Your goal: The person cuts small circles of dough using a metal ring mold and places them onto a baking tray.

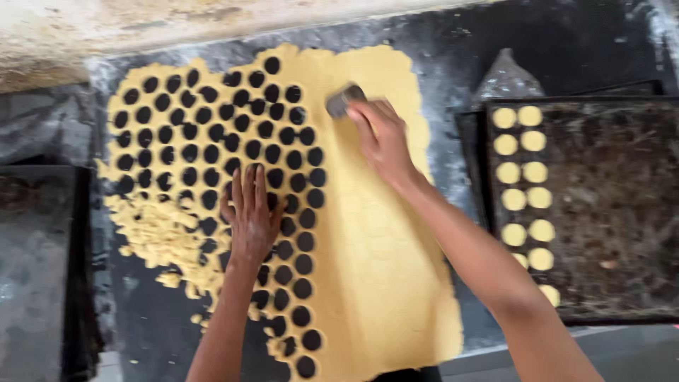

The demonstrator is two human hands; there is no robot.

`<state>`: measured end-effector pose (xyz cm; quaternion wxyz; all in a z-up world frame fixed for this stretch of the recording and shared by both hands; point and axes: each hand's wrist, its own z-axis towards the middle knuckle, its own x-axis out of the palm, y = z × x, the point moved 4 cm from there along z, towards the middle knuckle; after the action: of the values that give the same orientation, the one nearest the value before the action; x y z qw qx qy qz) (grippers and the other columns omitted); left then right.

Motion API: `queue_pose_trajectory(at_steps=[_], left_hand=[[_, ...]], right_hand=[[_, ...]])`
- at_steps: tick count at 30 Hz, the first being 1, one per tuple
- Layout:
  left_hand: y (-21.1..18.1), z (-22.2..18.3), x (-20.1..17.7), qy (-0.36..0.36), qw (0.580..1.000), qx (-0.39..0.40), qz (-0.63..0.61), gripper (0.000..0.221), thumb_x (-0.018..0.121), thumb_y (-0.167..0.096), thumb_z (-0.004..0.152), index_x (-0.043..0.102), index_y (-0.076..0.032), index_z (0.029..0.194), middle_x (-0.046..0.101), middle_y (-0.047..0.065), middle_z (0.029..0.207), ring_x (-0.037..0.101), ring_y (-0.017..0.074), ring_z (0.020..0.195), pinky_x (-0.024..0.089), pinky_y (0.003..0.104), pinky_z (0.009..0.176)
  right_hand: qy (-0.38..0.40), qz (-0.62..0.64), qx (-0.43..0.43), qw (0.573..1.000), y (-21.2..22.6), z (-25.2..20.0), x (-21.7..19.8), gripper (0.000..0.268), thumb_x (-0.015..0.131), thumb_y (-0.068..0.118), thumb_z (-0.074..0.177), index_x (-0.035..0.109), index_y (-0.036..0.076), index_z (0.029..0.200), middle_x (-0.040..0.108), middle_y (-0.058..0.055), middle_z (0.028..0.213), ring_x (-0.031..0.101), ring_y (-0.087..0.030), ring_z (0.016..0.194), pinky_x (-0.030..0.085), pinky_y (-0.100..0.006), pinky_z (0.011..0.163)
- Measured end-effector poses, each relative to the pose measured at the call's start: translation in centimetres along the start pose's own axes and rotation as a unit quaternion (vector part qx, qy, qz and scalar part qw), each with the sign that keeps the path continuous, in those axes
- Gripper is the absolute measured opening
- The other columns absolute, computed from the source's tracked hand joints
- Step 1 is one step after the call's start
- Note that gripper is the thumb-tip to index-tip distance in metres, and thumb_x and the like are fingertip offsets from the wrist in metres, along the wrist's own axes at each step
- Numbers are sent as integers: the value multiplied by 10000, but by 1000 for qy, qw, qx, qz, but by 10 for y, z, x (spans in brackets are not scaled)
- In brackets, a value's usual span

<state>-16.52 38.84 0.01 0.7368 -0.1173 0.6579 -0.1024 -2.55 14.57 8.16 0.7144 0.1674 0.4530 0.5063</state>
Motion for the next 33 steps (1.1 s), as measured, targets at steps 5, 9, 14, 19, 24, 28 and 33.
queue_pose_trajectory(at_steps=[5,9,14,19,24,28,33], left_hand=[[40,-22,16,27,997,5,69,728,363,-556,1045,247,-110,1608,254,142,1681,179,301,1560,68,659,1201],[42,-17,11,33,999,-33,-27,764,382,-559,1031,238,-86,1612,267,109,1669,176,321,1550,48,643,1207],[43,-19,10,44,998,-24,-48,726,447,-518,1035,292,-77,1591,322,121,1638,211,333,1530,53,653,1190],[42,-60,-4,-31,988,61,-138,696,532,-464,1057,368,-44,1588,431,138,1632,313,291,1571,117,612,1266],[-2,-153,-5,32,976,176,-121,834,598,-538,877,401,-63,1533,406,162,1595,300,310,1502,61,659,1147],[-9,-192,28,4,979,184,-82,886,525,-676,867,448,-91,1528,414,155,1609,362,310,1511,19,665,1246],[9,-198,45,9,987,156,-47,875,527,-631,943,454,-26,1571,471,202,1606,400,311,1553,93,633,1311]], right_hand=[[28,-138,-151,978,-28,86,131,254,587,-66,893,712,17,1098,688,-185,1069,657,-389,974,507,-489,977],[115,-99,68,986,-84,86,162,103,600,6,943,700,17,963,679,-212,945,675,-388,828,524,-476,771],[-1,-193,139,971,-148,120,172,351,705,270,993,693,-2,771,687,-199,721,637,-410,725,510,-506,758],[85,153,470,865,-135,8,105,294,679,285,962,734,71,769,630,-28,650,537,-142,559,420,-348,520],[86,274,629,722,-50,-147,-47,265,688,360,946,698,143,795,551,26,597,390,-85,432,288,-270,408],[-52,294,605,738,-38,-219,-194,418,681,443,1009,612,119,754,507,44,615,424,-65,478,332,-270,437],[-259,8,464,847,-50,-304,-346,360,628,392,1043,690,114,824,565,49,700,496,-52,609,389,-280,532]])
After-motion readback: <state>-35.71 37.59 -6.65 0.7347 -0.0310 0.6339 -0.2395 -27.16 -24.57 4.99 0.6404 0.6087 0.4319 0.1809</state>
